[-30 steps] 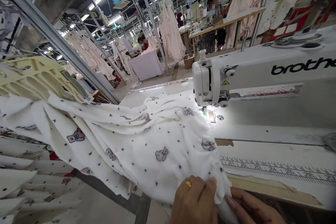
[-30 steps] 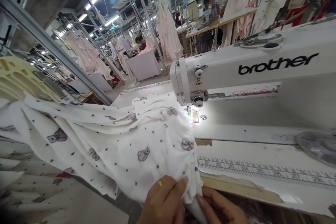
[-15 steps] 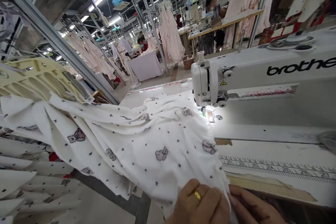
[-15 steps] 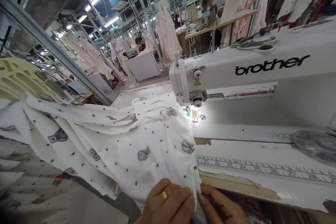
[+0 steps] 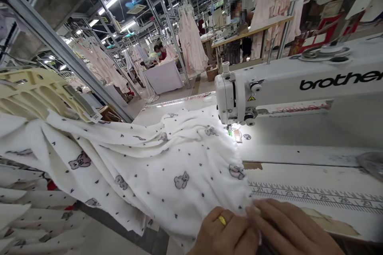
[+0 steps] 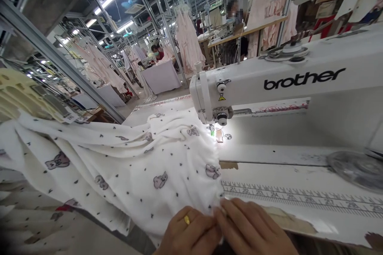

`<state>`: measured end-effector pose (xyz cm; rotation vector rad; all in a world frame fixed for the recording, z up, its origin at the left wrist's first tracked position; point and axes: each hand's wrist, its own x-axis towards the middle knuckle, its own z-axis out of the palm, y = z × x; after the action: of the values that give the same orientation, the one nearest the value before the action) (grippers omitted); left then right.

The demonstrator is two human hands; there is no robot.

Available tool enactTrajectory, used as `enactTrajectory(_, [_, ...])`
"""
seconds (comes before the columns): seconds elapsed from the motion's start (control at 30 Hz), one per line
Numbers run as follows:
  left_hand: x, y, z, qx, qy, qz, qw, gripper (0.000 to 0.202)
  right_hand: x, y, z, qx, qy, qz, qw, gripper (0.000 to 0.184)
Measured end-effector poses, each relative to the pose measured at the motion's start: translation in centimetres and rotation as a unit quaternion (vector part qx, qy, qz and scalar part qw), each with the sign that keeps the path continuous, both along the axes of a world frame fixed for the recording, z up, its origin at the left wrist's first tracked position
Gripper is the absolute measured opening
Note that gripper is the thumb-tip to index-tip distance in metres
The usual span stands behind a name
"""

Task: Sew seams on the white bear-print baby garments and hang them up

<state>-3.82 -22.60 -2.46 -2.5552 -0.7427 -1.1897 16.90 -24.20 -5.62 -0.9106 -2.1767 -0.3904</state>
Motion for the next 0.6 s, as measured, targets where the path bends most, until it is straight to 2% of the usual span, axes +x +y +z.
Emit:
enactTrajectory(0.07, [-0.7, 0.9, 0.9, -0.055, 0.009, -0.054, 0.997, 0.026, 0.6, 1.5, 1.4, 0.062, -0.096, 0.06, 0.992, 0.039])
enactTrajectory(0.13, [-1.4, 2.7, 2.8, -0.152, 0.013, -0.096, 0.984, 0.035, 1.0, 2.8, 2.6, 0.078, -0.125, 0.113, 0.983, 0.042])
enactTrajectory(0.17, [-1.7, 3.9, 3.9, -0.202, 0.013, -0.092, 0.975, 0.036, 1.1, 3.3, 3.0, 0.071, -0.12, 0.131, 0.982, 0.043])
enactTrajectory(0.23, [-1.6, 7.0, 5.9, -0.25, -0.001, -0.022, 0.968, 0.033, 1.0, 4.0, 3.9, 0.036, -0.092, 0.15, 0.984, 0.048])
enactTrajectory(0.3, [-0.9, 10.5, 7.0, -0.249, 0.01, 0.087, 0.964, 0.034, 0.7, 4.5, 4.7, -0.011, -0.064, 0.169, 0.984, 0.05])
enactTrajectory(0.33, [-0.4, 12.2, 7.2, -0.263, 0.042, 0.147, 0.952, 0.036, 0.5, 4.7, 5.1, -0.033, -0.047, 0.185, 0.981, 0.049])
enactTrajectory(0.4, [0.6, 15.0, 7.2, -0.304, 0.138, 0.24, 0.911, 0.039, 0.2, 5.1, 6.0, -0.082, -0.023, 0.222, 0.971, 0.046])
enactTrajectory(0.47, [1.0, 16.6, 7.0, -0.337, 0.216, 0.274, 0.874, 0.03, 0.2, 5.5, 6.8, -0.136, -0.009, 0.249, 0.959, 0.043])
enactTrajectory(0.5, [1.0, 16.9, 7.0, -0.345, 0.236, 0.275, 0.866, 0.024, 0.3, 5.7, 7.2, -0.164, -0.01, 0.259, 0.952, 0.042])
enactTrajectory(0.6, [0.2, 16.2, 6.9, -0.347, 0.245, 0.271, 0.864, 0.023, 0.9, 6.3, 8.1, -0.254, -0.032, 0.286, 0.923, 0.037])
